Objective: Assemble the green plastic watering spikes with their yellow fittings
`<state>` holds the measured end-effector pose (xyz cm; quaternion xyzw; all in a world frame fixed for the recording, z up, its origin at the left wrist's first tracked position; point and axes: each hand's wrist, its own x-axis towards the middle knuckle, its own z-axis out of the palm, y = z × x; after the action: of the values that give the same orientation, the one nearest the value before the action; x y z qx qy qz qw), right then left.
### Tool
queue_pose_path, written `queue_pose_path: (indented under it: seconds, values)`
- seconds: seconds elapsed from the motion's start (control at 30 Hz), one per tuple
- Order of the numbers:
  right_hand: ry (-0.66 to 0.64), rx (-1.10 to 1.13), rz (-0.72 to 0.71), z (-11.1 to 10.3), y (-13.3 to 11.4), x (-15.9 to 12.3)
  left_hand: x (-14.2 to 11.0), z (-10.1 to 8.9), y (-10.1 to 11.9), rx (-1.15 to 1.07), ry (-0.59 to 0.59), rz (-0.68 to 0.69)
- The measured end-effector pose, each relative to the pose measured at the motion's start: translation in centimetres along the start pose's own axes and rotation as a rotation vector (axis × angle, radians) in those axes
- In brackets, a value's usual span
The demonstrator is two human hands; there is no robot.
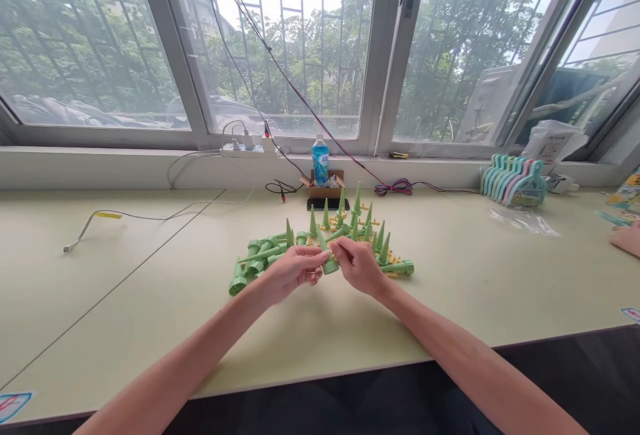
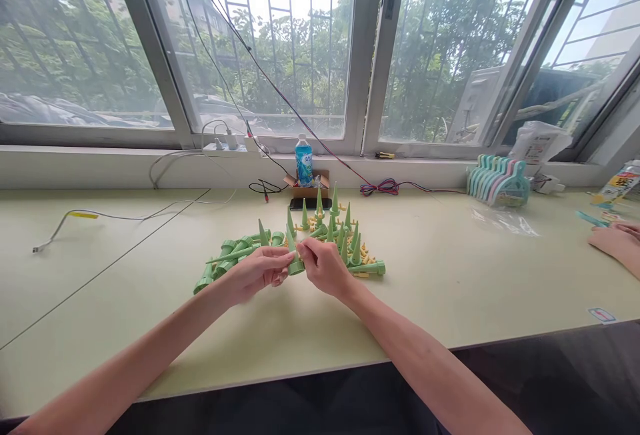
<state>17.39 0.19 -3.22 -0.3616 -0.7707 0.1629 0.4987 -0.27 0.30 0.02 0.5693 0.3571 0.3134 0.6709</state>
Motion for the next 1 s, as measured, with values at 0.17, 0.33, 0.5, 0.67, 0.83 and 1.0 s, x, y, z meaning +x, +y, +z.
queue_pose_path:
  seconds: [0.17, 0.33, 0.5, 0.67, 0.83, 1.0]
  values:
    - [0.038, -0.001, 0.046, 0.2, -0.2, 0.1, -0.2, 0.9, -0.1, 0.275, 0.115, 0.174]
    - [0.077, 0.036, 0.111, 0.1, -0.5, 0.2, -0.1, 1.4, -0.4, 0.579, 0.335, 0.381]
    - [0.095, 0.08, 0.182, 0.0, -0.4, 0.4, 0.2, 1.2, -0.9, 0.783, 0.466, 0.554]
    - [0.114, 0.152, 0.236, 0.0, -0.1, 0.5, 0.1, 1.1, -0.9, 0.912, 0.396, 0.666]
    - [0.142, 0.191, 0.275, 0.0, -0.2, 0.6, 0.3, 0.6, -1.2, 0.959, 0.355, 0.691]
    - [0.12, 0.203, 0.287, 0.1, 0.0, 0.6, 0.6, -0.1, -1.5, 1.003, 0.352, 0.722]
